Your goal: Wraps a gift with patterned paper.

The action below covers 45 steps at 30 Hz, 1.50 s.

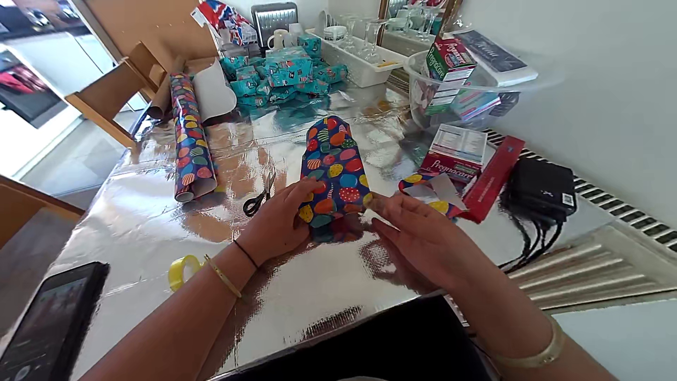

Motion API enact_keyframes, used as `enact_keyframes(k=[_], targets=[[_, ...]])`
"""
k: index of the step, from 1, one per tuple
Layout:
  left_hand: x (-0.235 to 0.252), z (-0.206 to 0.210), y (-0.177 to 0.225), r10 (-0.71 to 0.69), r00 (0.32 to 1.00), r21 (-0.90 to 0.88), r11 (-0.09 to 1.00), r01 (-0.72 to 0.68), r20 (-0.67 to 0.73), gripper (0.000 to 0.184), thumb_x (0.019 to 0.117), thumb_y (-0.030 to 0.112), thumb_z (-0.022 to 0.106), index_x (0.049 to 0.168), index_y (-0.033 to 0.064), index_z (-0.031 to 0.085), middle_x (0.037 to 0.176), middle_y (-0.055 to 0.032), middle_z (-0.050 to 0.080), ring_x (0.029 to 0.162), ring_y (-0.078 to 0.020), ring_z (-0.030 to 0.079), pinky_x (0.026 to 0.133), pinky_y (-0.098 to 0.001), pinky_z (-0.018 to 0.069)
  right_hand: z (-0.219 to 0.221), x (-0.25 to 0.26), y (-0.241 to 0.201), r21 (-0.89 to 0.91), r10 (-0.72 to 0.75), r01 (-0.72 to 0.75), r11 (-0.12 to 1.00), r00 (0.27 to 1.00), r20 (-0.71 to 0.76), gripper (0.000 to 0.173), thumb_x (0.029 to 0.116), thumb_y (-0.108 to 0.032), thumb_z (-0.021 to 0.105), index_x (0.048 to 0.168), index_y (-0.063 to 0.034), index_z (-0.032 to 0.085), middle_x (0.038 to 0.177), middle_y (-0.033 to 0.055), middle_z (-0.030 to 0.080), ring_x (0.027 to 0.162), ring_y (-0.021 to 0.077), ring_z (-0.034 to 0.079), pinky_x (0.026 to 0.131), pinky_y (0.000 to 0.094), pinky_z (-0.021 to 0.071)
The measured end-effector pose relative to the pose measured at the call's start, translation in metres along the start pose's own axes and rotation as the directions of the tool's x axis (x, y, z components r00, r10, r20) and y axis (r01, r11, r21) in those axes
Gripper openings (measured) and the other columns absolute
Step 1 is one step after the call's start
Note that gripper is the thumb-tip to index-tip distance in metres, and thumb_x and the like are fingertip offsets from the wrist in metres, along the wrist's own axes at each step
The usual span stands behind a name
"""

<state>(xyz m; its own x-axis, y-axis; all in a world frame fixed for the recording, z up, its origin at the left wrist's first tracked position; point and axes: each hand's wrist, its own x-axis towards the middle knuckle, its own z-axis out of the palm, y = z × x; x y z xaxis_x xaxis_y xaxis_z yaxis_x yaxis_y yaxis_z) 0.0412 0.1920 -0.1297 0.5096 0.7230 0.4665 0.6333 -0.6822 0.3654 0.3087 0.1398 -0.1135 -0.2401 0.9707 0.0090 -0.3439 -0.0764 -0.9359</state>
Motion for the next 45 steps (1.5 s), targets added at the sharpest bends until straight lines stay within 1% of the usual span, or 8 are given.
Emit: enact_keyframes(k=[3, 9, 13, 16, 21, 27, 31, 45], targets=[[-0.003, -0.001, -0.002, 0.102, 0.991, -0.032, 0.994, -0.105, -0.084, 0.073, 0.0749, 0.012, 0.082, 0.142, 0.0054, 0.055, 0.149, -0.0177, 0.054, 0.14, -0.0313, 0.051, 0.112, -0.0488, 0.0458, 0.001, -0.005, -0.015, -0.001, -0.122, 0.123, 0.992, 0.992, 0.033, 0.017, 0.1028, -0.016, 0.056, 0.092, -0.0151, 0.069, 0.132, 0.0012, 0.067, 0.12, 0.0124, 0.064, 0.101, 0.0319, 0.0528], [-0.001, -0.005, 0.01, 0.233, 0.836, 0.094, 0.972, -0.215, -0.498, 0.049, 0.0801, 0.017, 0.084, 0.123, 0.0047, 0.063, 0.111, -0.0112, 0.073, 0.105, -0.0192, 0.069, 0.095, -0.034, 0.0559, 0.009, -0.018, -0.047, 0.066, -0.225, 0.218, 0.974, 0.962, 0.153, 0.018, 0.1046, -0.021, 0.055, 0.093, -0.0139, 0.067, 0.143, 0.0089, 0.061, 0.132, 0.0211, 0.059, 0.108, 0.0363, 0.0498], [0.002, -0.011, 0.016, 0.378, 0.731, 0.132, 0.918, -0.373, -0.567, 0.058, 0.0851, 0.015, 0.078, 0.133, 0.0166, 0.045, 0.129, -0.0058, 0.063, 0.122, -0.019, 0.063, 0.106, -0.0386, 0.052, 0.012, -0.025, -0.057, 0.095, -0.266, 0.251, 0.963, 0.937, 0.226, 0.021, 0.1026, -0.032, 0.061, 0.101, -0.0136, 0.071, 0.145, 0.0105, 0.06, 0.133, 0.0226, 0.058, 0.108, 0.0351, 0.0505], [0.005, -0.025, 0.028, 0.435, 0.698, 0.163, 0.892, -0.423, -0.569, 0.049, 0.0873, 0.012, 0.076, 0.13, 0.0149, 0.052, 0.127, -0.0104, 0.061, 0.114, -0.0164, 0.064, 0.093, -0.0274, 0.0562, 0.017, -0.029, -0.064, 0.113, -0.291, 0.27, 0.956, 0.922, 0.257, 0.022, 0.1037, -0.033, 0.059, 0.098, -0.0146, 0.07, 0.146, 0.01, 0.059, 0.135, 0.0223, 0.057, 0.108, 0.0349, 0.0502], [0.001, -0.044, 0.034, 0.481, 0.676, 0.203, 0.869, -0.45, -0.558, 0.036, 0.0897, 0.011, 0.075, 0.123, 0.0124, 0.061, 0.132, -0.0134, 0.061, 0.119, -0.0183, 0.064, 0.098, -0.0315, 0.0571, 0.018, -0.032, -0.074, 0.006, -0.385, 0.396, 0.918, 0.889, 0.25, 0.024, 0.106, -0.032, 0.055, 0.102, -0.0124, 0.069, 0.145, 0.0124, 0.06, 0.135, 0.0247, 0.057, 0.109, 0.038, 0.05], [-0.003, -0.049, 0.033, 0.471, 0.696, 0.199, 0.877, -0.438, -0.543, 0.029, 0.0893, 0.012, 0.076, 0.116, 0.008, 0.065, 0.13, -0.0162, 0.065, 0.114, -0.0175, 0.068, 0.095, -0.0294, 0.0586, 0.027, -0.028, -0.1, -0.391, -0.564, 0.766, 0.511, 0.642, 0.52, 0.031, 0.1011, -0.051, 0.054, 0.094, -0.0245, 0.068, 0.116, -0.009, 0.062, 0.11, 0.0066, 0.059, 0.087, 0.0215, 0.0528], [-0.003, -0.047, 0.03, 0.475, 0.701, 0.206, 0.875, -0.437, -0.532, 0.028, 0.0888, 0.014, 0.078, 0.114, 0.0078, 0.066, 0.13, -0.0182, 0.066, 0.11, -0.0186, 0.07, 0.09, -0.0285, 0.0591, 0.051, 0.003, -0.111, -0.396, -0.465, 0.874, 0.281, 0.485, 0.74, 0.032, 0.1032, -0.035, 0.049, 0.087, -0.012, 0.064, 0.107, -0.0025, 0.06, 0.102, 0.0028, 0.057, 0.081, 0.0164, 0.0501], [-0.003, -0.046, 0.031, 0.481, 0.709, 0.207, 0.873, -0.442, -0.516, 0.019, 0.092, 0.014, 0.073, 0.109, 0.0063, 0.067, 0.126, -0.0196, 0.068, 0.106, -0.018, 0.071, 0.087, -0.0269, 0.0588, 0.076, 0.046, -0.103, -0.507, -0.33, 0.821, -0.261, 0.418, 0.846, 0.015, 0.0858, -0.022, 0.057, 0.082, -0.0153, 0.07, 0.095, 0.0009, 0.055, 0.094, 0.0132, 0.052, 0.079, 0.0251, 0.0412]])
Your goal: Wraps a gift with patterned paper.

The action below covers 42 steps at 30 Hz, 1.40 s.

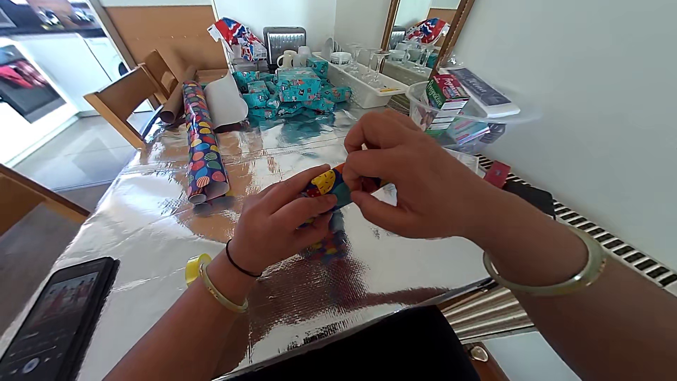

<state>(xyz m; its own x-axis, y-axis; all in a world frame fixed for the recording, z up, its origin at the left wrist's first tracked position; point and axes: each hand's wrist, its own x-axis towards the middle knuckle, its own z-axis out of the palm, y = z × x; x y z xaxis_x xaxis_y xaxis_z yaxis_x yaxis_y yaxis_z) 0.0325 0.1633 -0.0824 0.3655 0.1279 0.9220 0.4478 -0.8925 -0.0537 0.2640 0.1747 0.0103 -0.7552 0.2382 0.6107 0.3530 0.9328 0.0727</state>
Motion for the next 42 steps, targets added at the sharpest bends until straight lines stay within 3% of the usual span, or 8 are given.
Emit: enact_keyframes(k=[6, 10, 14, 17, 20, 23, 29, 42], targets=[[-0.001, 0.0, -0.001, 0.005, 1.0, 0.002, 1.0, -0.005, 0.003, 0.021, 0.0913, 0.013, 0.074, 0.11, 0.0061, 0.067, 0.126, -0.0192, 0.068, 0.107, -0.018, 0.071, 0.088, -0.0273, 0.0587, -0.004, -0.001, -0.007, -0.185, 0.006, -0.003, 0.983, 1.0, 0.016, 0.022, 0.0874, -0.036, 0.069, 0.092, -0.0149, 0.073, 0.096, 0.0043, 0.057, 0.093, 0.0196, 0.054, 0.077, 0.0296, 0.0444], [-0.001, 0.0, -0.002, 0.005, 1.0, 0.002, 1.0, -0.005, 0.001, 0.019, 0.0906, 0.012, 0.074, 0.108, 0.0058, 0.068, 0.125, -0.0195, 0.068, 0.106, -0.0182, 0.071, 0.087, -0.027, 0.0587, -0.01, -0.002, -0.018, -0.299, 0.072, -0.077, 0.951, 0.997, -0.03, 0.028, 0.0864, -0.042, 0.072, 0.09, -0.0146, 0.076, 0.094, 0.0067, 0.058, 0.088, 0.0246, 0.055, 0.071, 0.0367, 0.0431], [-0.004, 0.001, -0.001, 0.01, 1.0, -0.011, 1.0, -0.01, 0.015, 0.019, 0.0913, 0.012, 0.074, 0.108, 0.0076, 0.067, 0.126, -0.0184, 0.067, 0.11, -0.0192, 0.07, 0.091, -0.0292, 0.0586, -0.017, -0.009, -0.02, -0.305, 0.188, -0.251, 0.919, 0.957, -0.22, 0.048, 0.0842, -0.042, 0.079, 0.116, -0.0061, 0.075, 0.097, 0.0129, 0.065, 0.088, 0.0295, 0.062, 0.069, 0.0424, 0.0485], [-0.002, 0.001, 0.0, -0.008, 1.0, -0.007, 1.0, 0.008, 0.01, 0.02, 0.0914, 0.014, 0.074, 0.108, 0.0071, 0.067, 0.128, -0.0179, 0.067, 0.109, -0.0177, 0.07, 0.091, -0.0279, 0.0583, -0.006, -0.029, -0.021, -0.15, 0.145, -0.24, 0.959, 0.871, -0.47, 0.025, 0.0941, -0.028, 0.072, 0.104, -0.0054, 0.077, 0.091, 0.01, 0.065, 0.086, 0.0191, 0.061, 0.075, 0.0334, 0.0491], [-0.002, 0.001, -0.001, -0.023, 1.0, -0.013, 1.0, 0.023, -0.007, 0.022, 0.0904, 0.013, 0.076, 0.108, 0.0065, 0.066, 0.128, -0.017, 0.067, 0.109, -0.0172, 0.07, 0.09, -0.0279, 0.059, 0.029, -0.049, -0.035, -0.142, 0.028, -0.13, 0.981, 0.827, -0.562, 0.012, 0.0964, -0.02, 0.069, 0.102, -0.0105, 0.075, 0.098, 0.0048, 0.067, 0.098, 0.0168, 0.061, 0.091, 0.0345, 0.046], [-0.003, 0.002, 0.001, -0.02, 1.0, -0.027, 0.999, 0.02, 0.007, 0.021, 0.0926, 0.015, 0.074, 0.11, 0.0073, 0.064, 0.128, -0.016, 0.067, 0.11, -0.0161, 0.069, 0.09, -0.0271, 0.0581, 0.059, -0.049, -0.038, -0.126, 0.085, -0.2, 0.972, 0.792, -0.605, 0.016, 0.0941, -0.026, 0.075, 0.104, -0.0138, 0.078, 0.099, 0.0031, 0.067, 0.1, 0.0156, 0.059, 0.092, 0.035, 0.0414], [-0.001, 0.004, 0.006, -0.027, 0.999, -0.065, 0.998, 0.025, -0.026, 0.027, 0.0886, 0.013, 0.077, 0.109, 0.0062, 0.061, 0.126, -0.016, 0.066, 0.109, -0.0154, 0.069, 0.09, -0.0249, 0.0585, 0.077, -0.044, -0.029, -0.028, 0.162, -0.256, 0.966, 0.69, -0.705, 0.024, 0.0873, -0.037, 0.082, 0.101, -0.0167, 0.08, 0.088, -0.0001, 0.052, 0.091, 0.0114, 0.049, 0.089, 0.0302, 0.0348], [0.001, -0.002, 0.01, -0.028, 0.999, -0.14, 0.99, 0.023, -0.033, 0.042, 0.0872, 0.013, 0.08, 0.122, 0.0097, 0.056, 0.132, -0.0108, 0.062, 0.118, -0.0143, 0.065, 0.096, -0.0261, 0.0574, 0.08, -0.046, -0.026, -0.115, 0.102, -0.253, 0.961, 0.705, -0.702, 0.042, 0.0803, -0.048, 0.085, 0.114, -0.0248, 0.077, 0.096, -0.0022, 0.047, 0.094, 0.0117, 0.043, 0.09, 0.0329, 0.0297]])
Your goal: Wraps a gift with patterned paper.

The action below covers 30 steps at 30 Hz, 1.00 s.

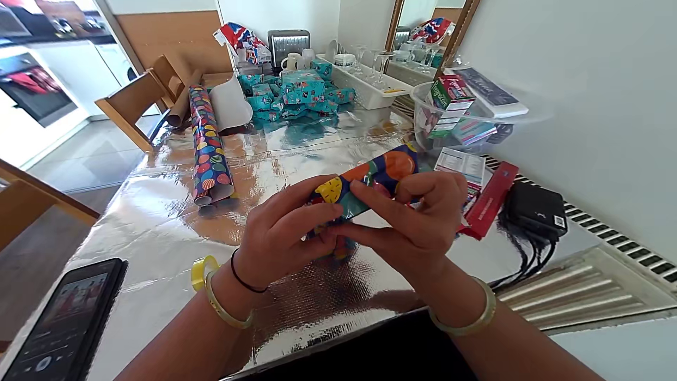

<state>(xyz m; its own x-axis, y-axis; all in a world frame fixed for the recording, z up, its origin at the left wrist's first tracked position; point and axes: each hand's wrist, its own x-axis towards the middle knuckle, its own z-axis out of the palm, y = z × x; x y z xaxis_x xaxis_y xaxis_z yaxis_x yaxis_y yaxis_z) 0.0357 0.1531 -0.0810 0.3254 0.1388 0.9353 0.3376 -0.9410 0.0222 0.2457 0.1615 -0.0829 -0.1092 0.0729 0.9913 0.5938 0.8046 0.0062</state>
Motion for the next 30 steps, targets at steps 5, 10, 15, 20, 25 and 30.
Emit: enact_keyframes(k=[5, 10, 15, 20, 25, 30], targets=[[-0.001, 0.006, 0.009, 0.022, 1.0, 0.018, 1.0, -0.022, 0.014, 0.055, 0.0888, 0.015, 0.08, 0.134, 0.0168, 0.05, 0.136, -0.0105, 0.062, 0.123, -0.0201, 0.064, 0.098, -0.034, 0.0569, 0.001, 0.0, -0.022, -0.114, 0.076, -0.079, 0.99, 0.996, -0.036, 0.047, 0.0798, -0.046, 0.08, 0.117, -0.021, 0.067, 0.099, -0.0001, 0.05, 0.097, 0.0155, 0.048, 0.095, 0.0379, 0.032], [-0.004, 0.006, 0.014, 0.125, 0.988, 0.134, 0.981, -0.137, 0.093, 0.044, 0.0959, 0.018, 0.073, 0.134, 0.0189, 0.052, 0.132, -0.0123, 0.064, 0.128, -0.0277, 0.062, 0.105, -0.0429, 0.0546, -0.025, -0.003, -0.036, 0.114, 0.227, -0.225, 0.968, 0.974, -0.005, 0.054, 0.0793, -0.056, 0.077, 0.117, -0.0235, 0.056, 0.11, -0.0079, 0.055, 0.109, 0.0056, 0.052, 0.097, 0.0258, 0.0401], [-0.007, 0.003, 0.016, 0.243, 0.955, 0.157, 0.95, -0.269, 0.167, 0.031, 0.1051, 0.019, 0.057, 0.136, 0.0205, 0.051, 0.143, -0.0074, 0.058, 0.138, -0.0276, 0.053, 0.115, -0.0538, 0.0428, -0.061, -0.012, -0.009, 0.475, 0.725, -0.763, 0.439, 0.613, 0.314, 0.051, 0.1049, -0.061, 0.037, 0.14, -0.0236, 0.042, 0.124, -0.0158, 0.058, 0.111, -0.001, 0.059, 0.092, 0.0232, 0.051], [-0.012, 0.013, 0.021, 0.343, 0.894, 0.122, 0.913, -0.39, 0.289, 0.035, 0.1077, 0.015, 0.047, 0.142, 0.0215, 0.046, 0.143, -0.0051, 0.058, 0.141, -0.0234, 0.049, 0.121, -0.0499, 0.0352, -0.069, -0.012, 0.029, 0.319, 0.474, -0.852, -0.415, 0.097, 0.875, 0.065, 0.0811, -0.079, 0.061, 0.114, -0.0234, 0.073, 0.099, -0.0004, 0.076, 0.089, 0.0104, 0.073, 0.076, 0.0311, 0.0624], [-0.013, 0.013, 0.006, 0.207, 0.904, 0.259, 0.912, -0.317, 0.375, 0.03, 0.1068, 0.013, 0.052, 0.136, 0.0186, 0.057, 0.143, -0.0038, 0.061, 0.142, -0.0206, 0.049, 0.121, -0.0466, 0.0357, -0.057, -0.009, 0.028, 0.335, 0.649, -0.902, -0.271, 0.086, 0.756, 0.032, 0.0911, -0.02, 0.067, 0.122, -0.014, 0.061, 0.097, 0.0057, 0.074, 0.081, 0.0135, 0.073, 0.07, 0.0309, 0.063], [-0.016, 0.024, -0.001, -0.254, 0.947, 0.074, 0.967, 0.244, 0.198, 0.039, 0.0909, 0.028, 0.07, 0.127, 0.0136, 0.069, 0.143, -0.0054, 0.062, 0.132, -0.015, 0.058, 0.108, -0.0339, 0.051, -0.043, -0.018, 0.017, 0.277, 0.801, -0.899, 0.339, 0.43, 0.417, 0.065, 0.0882, -0.012, 0.076, 0.144, -0.0165, 0.043, 0.119, 0.0032, 0.068, 0.099, 0.0128, 0.071, 0.08, 0.0313, 0.0626]])
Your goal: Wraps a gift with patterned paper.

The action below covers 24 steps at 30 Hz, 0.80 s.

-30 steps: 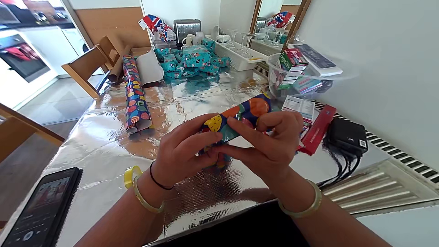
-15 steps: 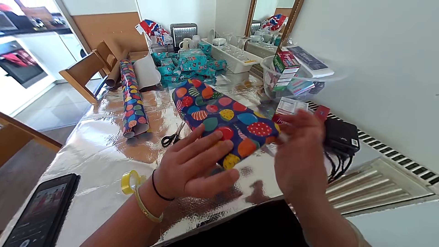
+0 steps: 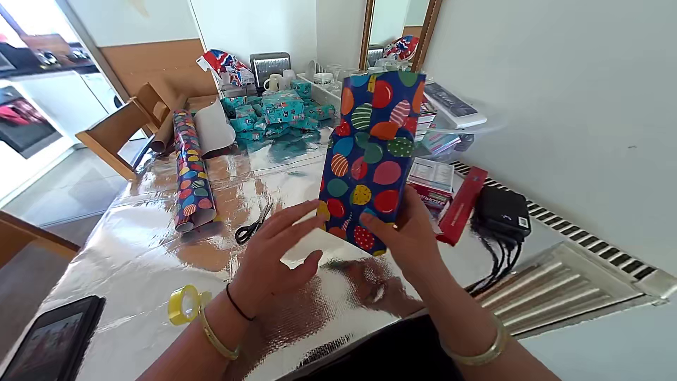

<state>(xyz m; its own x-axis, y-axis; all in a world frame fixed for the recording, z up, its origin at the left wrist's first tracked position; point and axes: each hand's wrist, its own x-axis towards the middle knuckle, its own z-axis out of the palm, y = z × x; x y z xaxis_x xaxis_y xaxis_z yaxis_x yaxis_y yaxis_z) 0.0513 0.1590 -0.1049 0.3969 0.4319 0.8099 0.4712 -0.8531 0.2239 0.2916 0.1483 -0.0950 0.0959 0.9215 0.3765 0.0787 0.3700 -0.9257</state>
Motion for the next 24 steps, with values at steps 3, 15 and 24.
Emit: enact_keyframes(k=[3, 15, 24], targets=[[0.004, 0.008, 0.013, -0.202, 0.976, -0.255, 0.942, 0.217, 0.083, 0.073, 0.0948, 0.052, 0.065, 0.152, 0.0105, 0.049, 0.159, -0.0086, 0.044, 0.142, -0.0191, 0.049, 0.109, -0.0399, 0.0513, 0.02, -0.005, 0.008, -0.267, -0.226, 0.188, 0.945, 0.967, -0.119, 0.074, 0.0827, -0.022, 0.081, 0.144, -0.0069, 0.042, 0.12, 0.0096, 0.066, 0.1, 0.0149, 0.071, 0.078, 0.034, 0.0628], [-0.003, 0.002, 0.004, -0.296, 0.936, -0.27, 0.933, 0.24, -0.19, 0.053, 0.0765, 0.018, 0.086, 0.122, 0.0054, 0.063, 0.114, 0.0004, 0.071, 0.108, -0.0063, 0.068, 0.092, -0.0279, 0.0604, 0.064, -0.05, 0.04, -0.205, -0.482, 0.54, 0.816, 0.832, 0.275, 0.063, 0.0895, -0.018, 0.067, 0.148, -0.0126, 0.044, 0.156, 0.0115, 0.042, 0.133, 0.0132, 0.055, 0.101, 0.0306, 0.0545], [0.003, -0.011, -0.016, 0.085, 0.986, 0.224, 0.973, -0.051, -0.142, 0.038, 0.0951, 0.021, 0.067, 0.131, 0.0091, 0.067, 0.14, -0.0144, 0.063, 0.134, -0.0258, 0.057, 0.115, -0.0444, 0.0398, -0.045, -0.052, -0.038, 0.055, -0.553, 0.553, 0.831, 0.833, -0.03, 0.033, 0.1069, -0.05, 0.044, 0.111, -0.0308, 0.07, 0.098, -0.015, 0.069, 0.08, 0.0013, 0.067, 0.065, 0.018, 0.0562]])
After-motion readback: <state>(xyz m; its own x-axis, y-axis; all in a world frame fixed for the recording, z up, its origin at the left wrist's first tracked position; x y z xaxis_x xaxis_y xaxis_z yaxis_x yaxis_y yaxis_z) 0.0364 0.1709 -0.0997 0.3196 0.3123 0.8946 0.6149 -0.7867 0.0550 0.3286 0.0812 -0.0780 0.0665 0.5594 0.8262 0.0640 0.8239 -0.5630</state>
